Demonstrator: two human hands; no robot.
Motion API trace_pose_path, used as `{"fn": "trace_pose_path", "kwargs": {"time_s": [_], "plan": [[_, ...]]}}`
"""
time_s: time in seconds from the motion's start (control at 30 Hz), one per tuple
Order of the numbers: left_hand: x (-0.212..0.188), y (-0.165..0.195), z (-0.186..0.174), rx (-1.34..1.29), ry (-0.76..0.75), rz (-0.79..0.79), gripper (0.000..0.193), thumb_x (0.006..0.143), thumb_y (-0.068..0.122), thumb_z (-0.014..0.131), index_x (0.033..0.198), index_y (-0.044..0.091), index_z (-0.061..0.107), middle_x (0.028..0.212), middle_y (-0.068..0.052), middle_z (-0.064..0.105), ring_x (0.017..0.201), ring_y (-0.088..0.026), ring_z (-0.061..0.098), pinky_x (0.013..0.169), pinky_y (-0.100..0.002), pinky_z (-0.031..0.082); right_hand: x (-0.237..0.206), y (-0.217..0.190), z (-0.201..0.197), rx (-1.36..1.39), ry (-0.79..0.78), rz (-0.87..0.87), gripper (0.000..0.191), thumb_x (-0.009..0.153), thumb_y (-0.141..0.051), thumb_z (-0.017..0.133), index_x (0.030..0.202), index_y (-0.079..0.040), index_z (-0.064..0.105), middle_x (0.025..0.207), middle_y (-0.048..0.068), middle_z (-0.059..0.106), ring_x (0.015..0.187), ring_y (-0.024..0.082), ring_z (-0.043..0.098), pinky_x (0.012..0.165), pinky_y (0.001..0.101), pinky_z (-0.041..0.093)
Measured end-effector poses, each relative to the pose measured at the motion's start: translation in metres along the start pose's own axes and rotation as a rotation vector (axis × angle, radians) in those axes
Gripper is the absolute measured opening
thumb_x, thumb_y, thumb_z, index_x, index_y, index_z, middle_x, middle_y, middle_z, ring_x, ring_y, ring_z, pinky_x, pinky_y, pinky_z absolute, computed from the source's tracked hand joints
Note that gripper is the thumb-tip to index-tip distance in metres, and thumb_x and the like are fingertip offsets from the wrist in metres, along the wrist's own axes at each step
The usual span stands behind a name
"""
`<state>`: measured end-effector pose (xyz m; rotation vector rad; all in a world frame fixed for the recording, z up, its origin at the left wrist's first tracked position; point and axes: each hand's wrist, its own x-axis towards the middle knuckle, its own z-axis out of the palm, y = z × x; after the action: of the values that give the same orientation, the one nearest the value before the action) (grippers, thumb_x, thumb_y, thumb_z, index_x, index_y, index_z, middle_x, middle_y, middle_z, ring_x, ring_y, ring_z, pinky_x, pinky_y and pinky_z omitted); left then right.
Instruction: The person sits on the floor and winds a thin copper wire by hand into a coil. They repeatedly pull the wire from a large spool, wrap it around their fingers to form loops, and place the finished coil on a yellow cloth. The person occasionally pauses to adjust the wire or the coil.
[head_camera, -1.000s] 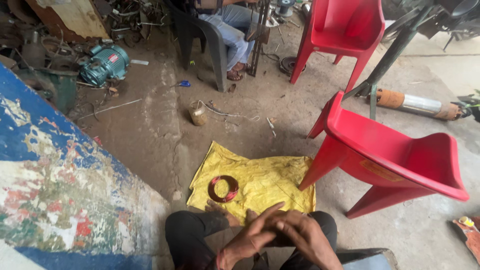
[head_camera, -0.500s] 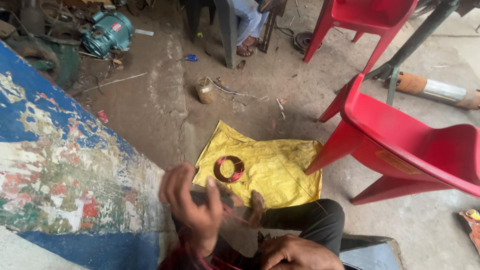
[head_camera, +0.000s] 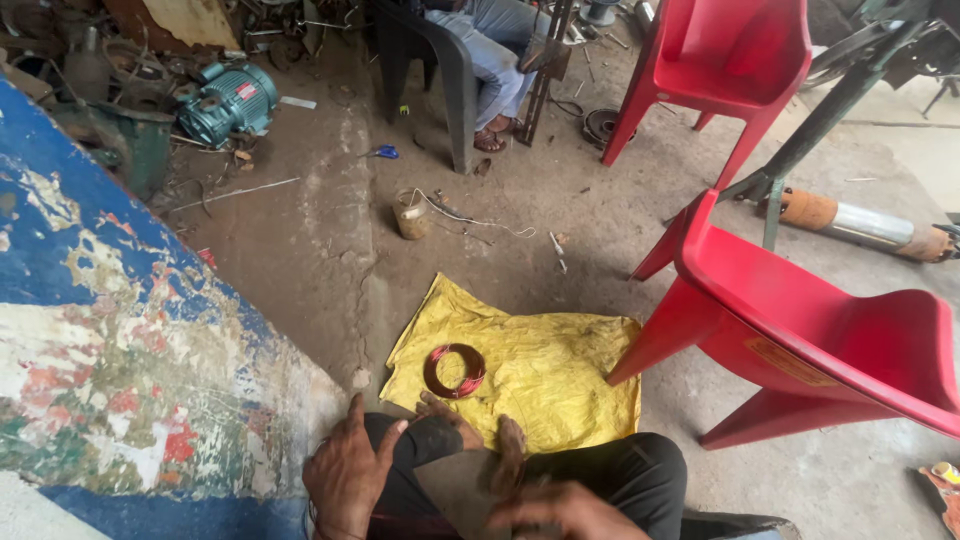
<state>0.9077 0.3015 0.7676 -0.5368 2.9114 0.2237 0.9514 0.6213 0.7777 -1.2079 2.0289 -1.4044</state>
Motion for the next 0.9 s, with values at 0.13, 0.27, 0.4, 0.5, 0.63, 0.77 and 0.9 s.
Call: {"fn": "trace_pose_path", "kwargs": {"time_s": [0.13, 0.27, 0.4, 0.5, 0.63, 0.77, 0.9], "plan": [[0.009, -0.005, -0.007, 0.049, -0.078, -0.064, 0.092, 0.082, 0.082, 0.044, 0.154, 0.025, 0.036, 0.125, -0.008, 0.069, 0.109, -0.032, 0.071, 0.095, -0.058, 0.052, -0.016, 0.008, -0.026, -0.470, 0.536, 0.426, 0.045, 0.092, -0.036, 0.066, 0.127, -0.008, 0.069, 0.124, 0.013, 0.070, 0.121, 0.029, 0.064, 0.103, 0.0465, 0.052], [0.022, -0.017, -0.012, -0.022, -0.198, -0.118, 0.097, 0.082, 0.086, 0.045, 0.159, 0.027, 0.036, 0.118, -0.015, 0.073, 0.110, -0.038, 0.071, 0.094, -0.050, 0.057, -0.048, 0.035, -0.057, -0.938, 0.711, 0.775, 0.068, 0.085, -0.048, 0.068, 0.141, -0.010, 0.058, 0.141, 0.018, 0.061, 0.131, 0.037, 0.054, 0.101, 0.0519, 0.047], [0.029, -0.021, -0.017, -0.088, -0.251, -0.177, 0.073, 0.084, 0.081, 0.047, 0.137, 0.032, 0.063, 0.113, -0.007, 0.078, 0.112, -0.033, 0.072, 0.098, -0.047, 0.057, -0.084, 0.055, -0.071, -0.477, 0.517, 1.245, 0.073, 0.090, -0.052, 0.067, 0.150, -0.017, 0.047, 0.127, 0.015, 0.070, 0.114, 0.029, 0.073, 0.099, 0.0415, 0.058], [0.024, -0.013, -0.020, -0.189, -0.190, -0.031, 0.057, 0.089, 0.069, 0.052, 0.120, 0.029, 0.077, 0.106, -0.005, 0.080, 0.105, -0.030, 0.075, 0.093, -0.043, 0.059, -0.088, 0.060, -0.068, -0.358, 0.378, 1.039, 0.054, 0.089, -0.051, 0.064, 0.131, -0.017, 0.065, 0.111, 0.011, 0.082, 0.101, 0.023, 0.081, 0.091, 0.0362, 0.064], [0.007, 0.010, -0.021, -0.682, -0.040, 0.412, 0.036, 0.093, 0.044, 0.064, 0.107, 0.015, 0.079, 0.096, -0.009, 0.082, 0.090, -0.024, 0.078, 0.077, -0.036, 0.059, -0.082, 0.052, -0.060, -0.231, 0.499, 0.913, 0.048, 0.089, -0.043, 0.070, 0.126, -0.013, 0.070, 0.097, 0.010, 0.080, 0.092, 0.022, 0.078, 0.084, 0.0357, 0.060], [-0.015, 0.043, -0.019, -0.852, -0.479, 0.487, 0.031, 0.095, 0.032, 0.064, 0.119, 0.020, 0.079, 0.088, -0.005, 0.080, 0.070, -0.015, 0.069, 0.067, -0.031, 0.056, -0.084, 0.043, -0.053, 0.039, 0.718, 0.684, 0.030, 0.091, -0.028, 0.067, 0.106, -0.003, 0.075, 0.085, 0.006, 0.075, 0.080, 0.018, 0.071, 0.072, 0.0323, 0.059], [-0.042, 0.073, -0.014, -1.062, -0.769, 0.807, 0.025, 0.098, 0.027, 0.065, 0.115, 0.013, 0.077, 0.096, -0.002, 0.077, 0.077, -0.010, 0.066, 0.072, -0.029, 0.057, -0.087, 0.043, -0.044, 0.356, 0.934, 0.410, 0.032, 0.103, -0.020, 0.057, 0.112, 0.004, 0.075, 0.073, 0.008, 0.067, 0.069, 0.015, 0.065, 0.067, 0.0290, 0.053]]}}
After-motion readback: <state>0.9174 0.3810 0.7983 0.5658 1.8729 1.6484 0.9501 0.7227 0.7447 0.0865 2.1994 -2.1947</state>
